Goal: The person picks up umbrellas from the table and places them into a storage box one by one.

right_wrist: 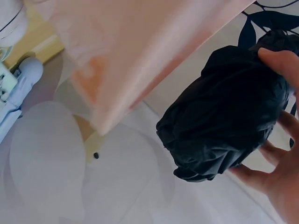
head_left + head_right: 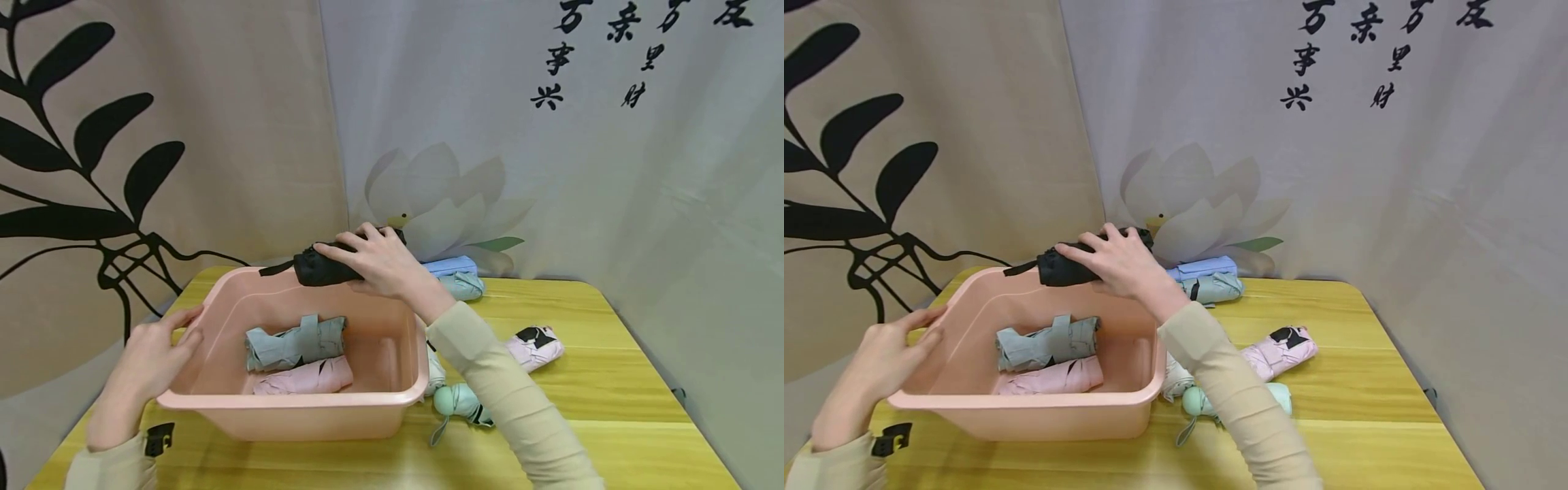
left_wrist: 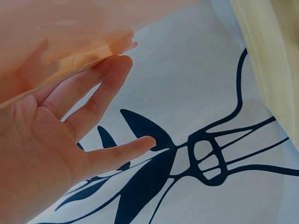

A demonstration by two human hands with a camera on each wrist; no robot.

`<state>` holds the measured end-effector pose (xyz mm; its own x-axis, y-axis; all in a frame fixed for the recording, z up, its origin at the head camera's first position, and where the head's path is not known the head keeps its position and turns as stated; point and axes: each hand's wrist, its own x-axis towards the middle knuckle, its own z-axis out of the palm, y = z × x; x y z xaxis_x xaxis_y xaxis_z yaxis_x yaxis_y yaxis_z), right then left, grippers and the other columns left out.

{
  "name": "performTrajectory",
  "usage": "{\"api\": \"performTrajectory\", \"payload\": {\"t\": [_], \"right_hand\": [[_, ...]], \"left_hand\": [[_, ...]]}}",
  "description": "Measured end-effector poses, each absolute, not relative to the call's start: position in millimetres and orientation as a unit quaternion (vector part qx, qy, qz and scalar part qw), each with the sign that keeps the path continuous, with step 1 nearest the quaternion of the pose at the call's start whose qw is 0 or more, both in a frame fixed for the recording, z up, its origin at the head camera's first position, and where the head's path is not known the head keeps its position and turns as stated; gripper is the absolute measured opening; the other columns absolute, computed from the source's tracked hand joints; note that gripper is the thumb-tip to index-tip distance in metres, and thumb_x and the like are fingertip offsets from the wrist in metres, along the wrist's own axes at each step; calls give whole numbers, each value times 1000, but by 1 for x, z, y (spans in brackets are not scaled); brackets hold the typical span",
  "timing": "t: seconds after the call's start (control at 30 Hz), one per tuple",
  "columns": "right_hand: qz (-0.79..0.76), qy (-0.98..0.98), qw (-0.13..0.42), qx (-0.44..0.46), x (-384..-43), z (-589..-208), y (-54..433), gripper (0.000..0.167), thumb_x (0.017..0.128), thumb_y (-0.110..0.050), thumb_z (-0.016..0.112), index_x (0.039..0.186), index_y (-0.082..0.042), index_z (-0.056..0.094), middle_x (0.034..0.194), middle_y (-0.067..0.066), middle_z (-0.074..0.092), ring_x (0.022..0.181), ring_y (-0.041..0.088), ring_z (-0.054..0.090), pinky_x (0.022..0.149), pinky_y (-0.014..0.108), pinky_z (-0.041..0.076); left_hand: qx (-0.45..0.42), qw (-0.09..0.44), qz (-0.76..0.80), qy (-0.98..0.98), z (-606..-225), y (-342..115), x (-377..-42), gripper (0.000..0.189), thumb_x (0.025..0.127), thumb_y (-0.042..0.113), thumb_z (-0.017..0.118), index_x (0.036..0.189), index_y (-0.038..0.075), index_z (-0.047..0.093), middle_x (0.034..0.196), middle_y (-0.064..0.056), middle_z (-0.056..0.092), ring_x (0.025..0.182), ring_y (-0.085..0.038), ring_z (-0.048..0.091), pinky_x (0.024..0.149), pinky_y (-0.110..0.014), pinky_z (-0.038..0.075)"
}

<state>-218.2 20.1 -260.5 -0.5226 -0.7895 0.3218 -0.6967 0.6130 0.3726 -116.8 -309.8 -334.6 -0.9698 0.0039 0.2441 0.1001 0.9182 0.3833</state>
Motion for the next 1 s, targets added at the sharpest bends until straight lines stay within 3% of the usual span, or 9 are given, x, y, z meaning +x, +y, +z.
{"api": "performTrajectory", "payload": {"t": [0.77, 1.0], "right_hand": [[-156, -864, 163, 451, -212, -252, -34, 71, 89, -49, 60, 149, -40, 24, 139, -6, 46, 116, 22, 48, 78, 36, 52], [-174, -854, 153, 466, -210, -262, -50, 70, 90, -49, 57, 149, -40, 23, 139, -6, 46, 114, 21, 49, 78, 35, 54]], "left_hand": [[-27, 130, -200, -971, -336, -307, -116, 45, 97, 19, 45, 133, -7, 48, 119, -34, 58, 52, -16, 37, 45, -26, 28], [-29, 131, -201, -970, -336, -309, -116, 46, 97, 21, 45, 133, -6, 49, 105, -30, 64, 47, -13, 35, 44, -27, 29]]}}
